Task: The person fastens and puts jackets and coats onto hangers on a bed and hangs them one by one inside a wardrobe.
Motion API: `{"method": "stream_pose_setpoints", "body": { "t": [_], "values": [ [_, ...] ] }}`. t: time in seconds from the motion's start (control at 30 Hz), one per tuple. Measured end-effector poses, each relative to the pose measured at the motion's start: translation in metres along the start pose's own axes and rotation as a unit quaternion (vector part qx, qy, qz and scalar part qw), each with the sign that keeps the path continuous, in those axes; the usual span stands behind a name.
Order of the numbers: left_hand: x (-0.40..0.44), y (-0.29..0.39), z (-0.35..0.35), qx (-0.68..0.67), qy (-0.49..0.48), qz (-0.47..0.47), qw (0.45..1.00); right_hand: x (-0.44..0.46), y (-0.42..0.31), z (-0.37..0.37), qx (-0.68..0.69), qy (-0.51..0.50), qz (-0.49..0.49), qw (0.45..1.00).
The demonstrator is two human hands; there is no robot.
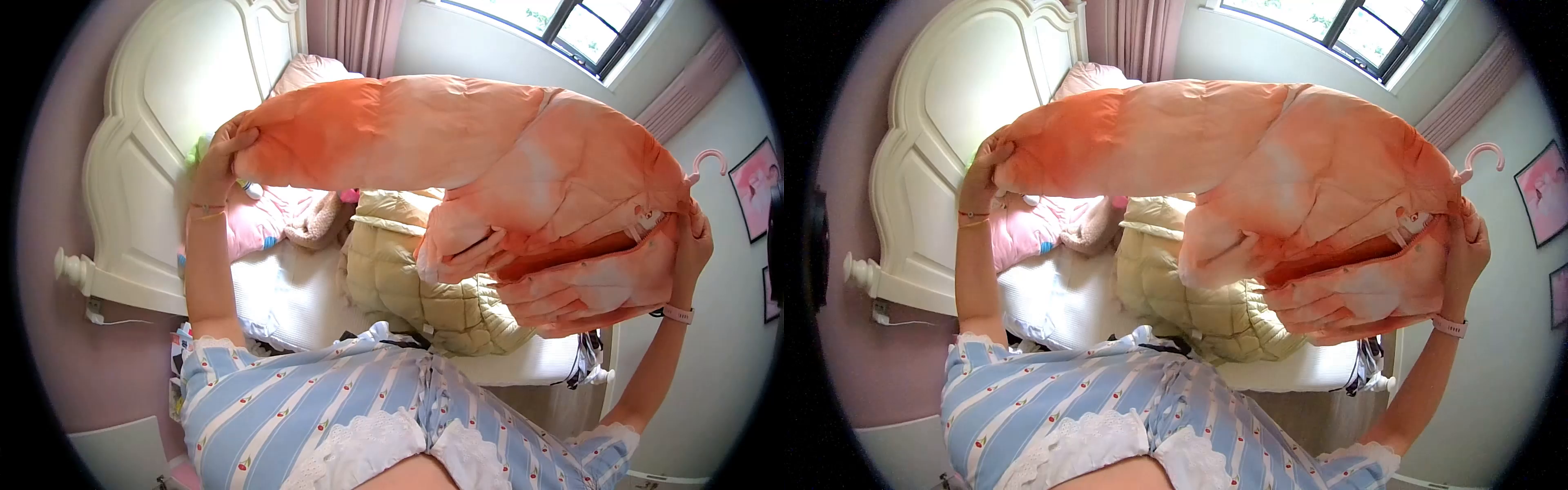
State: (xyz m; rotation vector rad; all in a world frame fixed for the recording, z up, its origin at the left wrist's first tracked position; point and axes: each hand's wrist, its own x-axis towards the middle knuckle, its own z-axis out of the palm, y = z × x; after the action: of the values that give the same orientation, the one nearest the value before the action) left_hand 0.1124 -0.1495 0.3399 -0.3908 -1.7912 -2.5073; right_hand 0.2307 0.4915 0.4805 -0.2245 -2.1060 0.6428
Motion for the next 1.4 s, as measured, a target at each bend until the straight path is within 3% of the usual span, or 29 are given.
{"method": "stream_pose_setpoints", "body": {
  "t": [0.17, 0.27, 0.33, 0.4, 0.43, 0.5, 0.53, 0.6, 0.63, 0.77, 0.8, 0.87, 0.9, 0.93, 1.0, 1.07, 1.1, 1.17, 1.23, 1.27, 1.3, 1.33, 1.37, 1.4],
  "values": [
    [0.003, 0.008, 0.003, -0.024, -0.026, -0.009, 0.999, 0.005, 0.017, -0.009, -0.009, -0.016, 0.016, 1.0],
    [-0.004, 0.022, 0.02, -0.059, -0.016, -0.008, 0.998, 0.006, 0.015, -0.01, -0.015, -0.025, 0.001, 1.0],
    [-0.011, 0.03, 0.032, -0.066, 0.001, -0.004, 0.998, -0.002, -0.015, -0.005, -0.007, -0.005, 0.055, 0.998],
    [-0.02, 0.032, 0.037, -0.066, 0.026, 0.006, 0.997, 0.005, 0.012, -0.013, -0.06, -0.004, 0.027, 0.998],
    [-0.024, 0.029, 0.037, 0.0, 0.071, 0.043, 0.997, 0.005, 0.015, -0.014, -0.034, -0.011, 0.047, 0.998],
    [-0.033, 0.039, 0.054, 0.172, -0.038, 0.218, 0.96, 0.008, 0.025, -0.023, -0.037, -0.026, 0.036, 0.998],
    [-0.039, 0.044, 0.063, 0.233, -0.075, 0.311, 0.918, 0.001, 0.001, -0.017, -0.007, -0.023, 0.089, 0.996],
    [-0.043, 0.07, 0.088, 0.091, -0.044, 0.053, 0.993, 0.0, -0.003, -0.021, -0.032, -0.018, 0.086, 0.996],
    [-0.04, 0.08, 0.103, -0.067, -0.086, -0.047, 0.993, 0.001, -0.004, -0.022, -0.061, -0.004, 0.087, 0.994],
    [-0.036, 0.074, 0.107, -0.081, -0.122, -0.064, 0.987, -0.009, -0.003, -0.022, -0.013, 0.018, 0.111, 0.994],
    [-0.039, 0.066, 0.101, 0.04, -0.023, 0.006, 0.999, -0.014, -0.009, -0.021, -0.044, 0.011, 0.092, 0.995],
    [-0.034, 0.057, 0.097, 0.09, 0.067, 0.043, 0.993, -0.028, -0.027, -0.019, -0.043, 0.017, 0.085, 0.995],
    [-0.026, 0.058, 0.098, 0.025, 0.056, 0.005, 0.998, -0.036, -0.031, -0.019, -0.011, 0.033, 0.093, 0.995],
    [-0.015, 0.053, 0.082, 0.084, 0.018, 0.0, 0.996, -0.04, -0.027, -0.019, -0.027, 0.043, 0.028, 0.998],
    [0.011, 0.039, 0.067, 0.134, -0.051, 0.0, 0.99, -0.049, -0.026, -0.024, -0.057, 0.085, 0.0, 0.995],
    [0.031, 0.018, 0.065, 0.434, 0.035, 0.095, 0.895, -0.053, -0.027, -0.017, -0.074, 0.098, -0.046, 0.991],
    [0.035, 0.012, 0.075, 0.447, -0.013, 0.085, 0.89, -0.059, -0.039, -0.011, -0.098, 0.082, -0.067, 0.99],
    [0.03, 0.005, 0.118, 0.464, -0.11, 0.196, 0.857, -0.072, -0.071, 0.002, -0.116, 0.073, -0.078, 0.987],
    [0.015, 0.002, 0.169, 0.486, -0.157, 0.289, 0.81, -0.084, -0.096, 0.011, -0.13, -0.028, -0.249, 0.959],
    [0.01, -0.001, 0.19, 0.468, -0.198, 0.288, 0.812, -0.085, -0.105, 0.016, -0.127, -0.021, -0.245, 0.961],
    [0.007, -0.005, 0.205, 0.449, -0.24, 0.286, 0.812, -0.085, -0.112, 0.023, -0.098, -0.037, -0.318, 0.942],
    [0.005, -0.003, 0.217, 0.41, -0.317, 0.204, 0.831, -0.083, -0.117, 0.027, -0.07, -0.052, -0.389, 0.917],
    [0.005, -0.002, 0.223, 0.365, -0.389, 0.119, 0.837, -0.084, -0.123, 0.031, -0.071, -0.045, -0.384, 0.919],
    [0.004, -0.016, 0.223, 0.309, -0.375, 0.088, 0.87, -0.084, -0.129, 0.033, -0.07, -0.039, -0.403, 0.912]
  ]
}}
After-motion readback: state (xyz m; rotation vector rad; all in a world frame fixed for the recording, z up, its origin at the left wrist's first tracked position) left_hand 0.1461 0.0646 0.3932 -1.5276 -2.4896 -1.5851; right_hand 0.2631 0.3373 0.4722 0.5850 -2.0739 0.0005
